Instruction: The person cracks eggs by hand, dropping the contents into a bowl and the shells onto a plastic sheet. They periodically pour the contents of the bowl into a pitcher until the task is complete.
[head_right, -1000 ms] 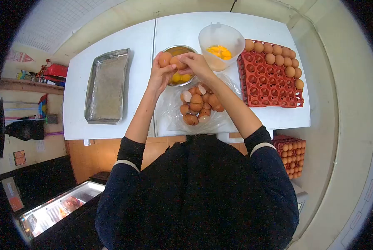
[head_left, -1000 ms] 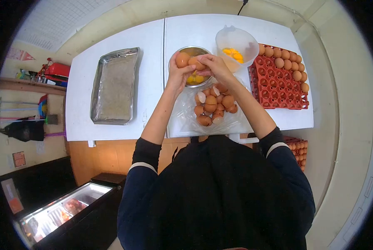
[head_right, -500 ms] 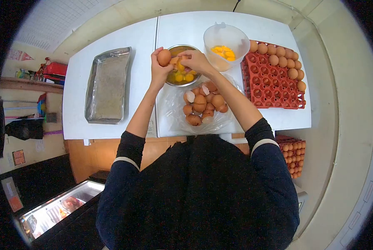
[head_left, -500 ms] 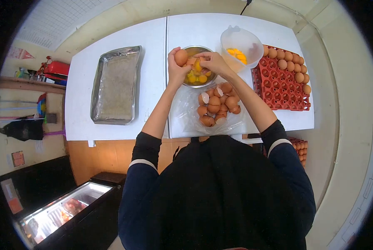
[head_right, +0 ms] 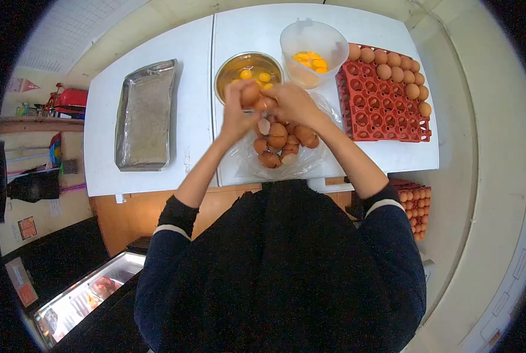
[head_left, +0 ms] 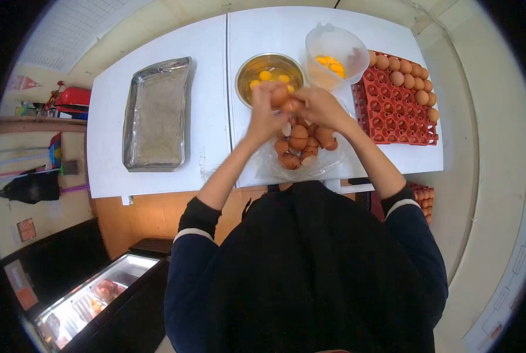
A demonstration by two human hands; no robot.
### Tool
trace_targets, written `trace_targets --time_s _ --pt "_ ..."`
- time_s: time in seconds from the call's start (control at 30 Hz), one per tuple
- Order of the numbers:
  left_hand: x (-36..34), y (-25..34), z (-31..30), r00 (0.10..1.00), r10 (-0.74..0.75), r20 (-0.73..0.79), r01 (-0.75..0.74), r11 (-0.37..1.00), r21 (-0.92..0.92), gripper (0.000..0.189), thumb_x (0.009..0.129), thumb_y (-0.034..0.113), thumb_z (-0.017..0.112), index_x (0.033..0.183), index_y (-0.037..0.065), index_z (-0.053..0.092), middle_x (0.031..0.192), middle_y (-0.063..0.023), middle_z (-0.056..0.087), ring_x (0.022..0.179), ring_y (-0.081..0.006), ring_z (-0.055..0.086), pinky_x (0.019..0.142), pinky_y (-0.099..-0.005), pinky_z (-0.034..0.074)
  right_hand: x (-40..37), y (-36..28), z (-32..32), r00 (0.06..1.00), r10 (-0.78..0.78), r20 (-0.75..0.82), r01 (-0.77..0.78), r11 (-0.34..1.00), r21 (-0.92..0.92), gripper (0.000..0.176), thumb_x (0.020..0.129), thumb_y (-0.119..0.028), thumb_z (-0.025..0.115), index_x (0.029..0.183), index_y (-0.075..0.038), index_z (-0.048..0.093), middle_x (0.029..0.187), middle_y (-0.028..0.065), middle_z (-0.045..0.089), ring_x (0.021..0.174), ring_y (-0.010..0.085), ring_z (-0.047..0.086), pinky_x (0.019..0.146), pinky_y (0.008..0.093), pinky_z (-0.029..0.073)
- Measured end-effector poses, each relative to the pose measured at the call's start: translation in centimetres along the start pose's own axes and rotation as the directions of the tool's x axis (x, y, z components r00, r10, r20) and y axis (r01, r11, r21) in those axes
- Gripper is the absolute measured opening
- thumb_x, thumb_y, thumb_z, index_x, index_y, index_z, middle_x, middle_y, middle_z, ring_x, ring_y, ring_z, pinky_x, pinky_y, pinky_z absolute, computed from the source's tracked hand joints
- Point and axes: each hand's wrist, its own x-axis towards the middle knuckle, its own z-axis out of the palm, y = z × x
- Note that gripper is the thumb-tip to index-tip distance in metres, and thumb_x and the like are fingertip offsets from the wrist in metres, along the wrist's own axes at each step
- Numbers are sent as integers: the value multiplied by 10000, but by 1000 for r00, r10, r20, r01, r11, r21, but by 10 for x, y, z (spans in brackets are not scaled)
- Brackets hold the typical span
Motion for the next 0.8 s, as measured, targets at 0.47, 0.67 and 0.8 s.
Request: trace_targets --time_s 0.47,0.67,0.8 --pt "-54 10 10 865 -495 -83 443 831 -337 572 594 -8 693 1106 37 443 1052 -117 420 984 -244 455 847 -312 390 35 28 27 926 202 -319 -228 972 -46 271 753 -149 543 942 44 523 907 248 559 875 361 565 762 432 451" --pt "-67 13 -18 831 -533 -159 441 806 -395 547 662 -4 660 1146 20 404 1103 -90 417 1003 -178 437 841 -264 399 90 76 66 823 422 -379 -381 906 182 291 733 -113 516 955 75 515 861 281 575 793 352 598 689 437 479" --pt "-82 15 -29 756 -630 -177 498 730 -468 544 679 -5 647 1161 24 396 1104 -84 426 981 -170 452 845 -261 396 90 67 55 836 518 -183 -394 797 457 277 707 -77 492 925 91 533 821 261 594 637 308 624 523 384 509"
